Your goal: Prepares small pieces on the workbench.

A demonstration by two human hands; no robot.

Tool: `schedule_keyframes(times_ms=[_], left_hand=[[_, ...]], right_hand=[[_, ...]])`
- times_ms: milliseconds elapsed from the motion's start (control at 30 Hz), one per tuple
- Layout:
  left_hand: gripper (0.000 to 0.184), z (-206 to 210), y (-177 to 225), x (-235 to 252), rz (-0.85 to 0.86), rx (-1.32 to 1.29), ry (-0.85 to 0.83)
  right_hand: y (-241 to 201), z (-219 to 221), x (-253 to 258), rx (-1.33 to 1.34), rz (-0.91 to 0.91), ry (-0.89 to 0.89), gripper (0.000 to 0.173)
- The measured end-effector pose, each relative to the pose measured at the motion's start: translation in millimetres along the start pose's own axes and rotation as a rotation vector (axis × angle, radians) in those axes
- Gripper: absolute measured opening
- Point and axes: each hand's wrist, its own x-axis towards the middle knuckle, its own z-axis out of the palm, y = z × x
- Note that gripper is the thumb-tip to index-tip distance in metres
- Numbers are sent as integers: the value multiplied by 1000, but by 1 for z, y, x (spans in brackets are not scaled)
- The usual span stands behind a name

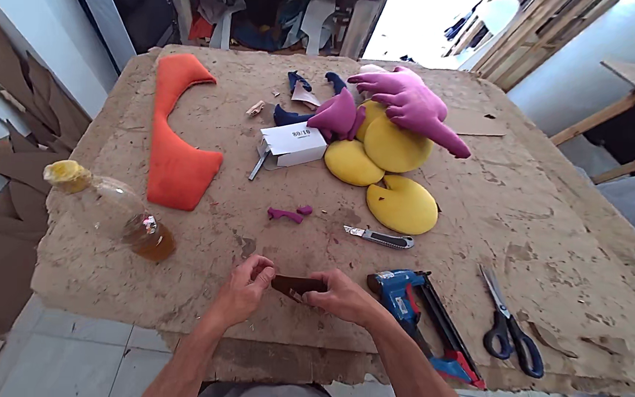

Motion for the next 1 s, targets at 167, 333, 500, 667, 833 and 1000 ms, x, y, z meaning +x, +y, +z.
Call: schedule_keyframes(times_ms=[167, 333, 500, 667, 833, 1000], left_hand=[[29, 25, -29, -16, 173, 526, 5], [28, 37, -38, -16, 240, 699, 19], [23, 42, -49, -12, 360, 685, 150], [23, 39, -52, -9, 401, 805, 122], [26, 39, -25, -34, 251, 156, 129], [39, 36, 3, -58, 213, -340, 11]], right_hand=[[0, 21, 7, -454, 146, 248, 18], [16, 38, -35, -489, -123, 691, 22], [41, 106, -35, -518, -163, 634, 40], [43, 100, -30, -170, -149, 675, 25], [16, 74, -54, 960, -12, 265, 21], [-8, 77, -50, 1168, -81, 33, 10]])
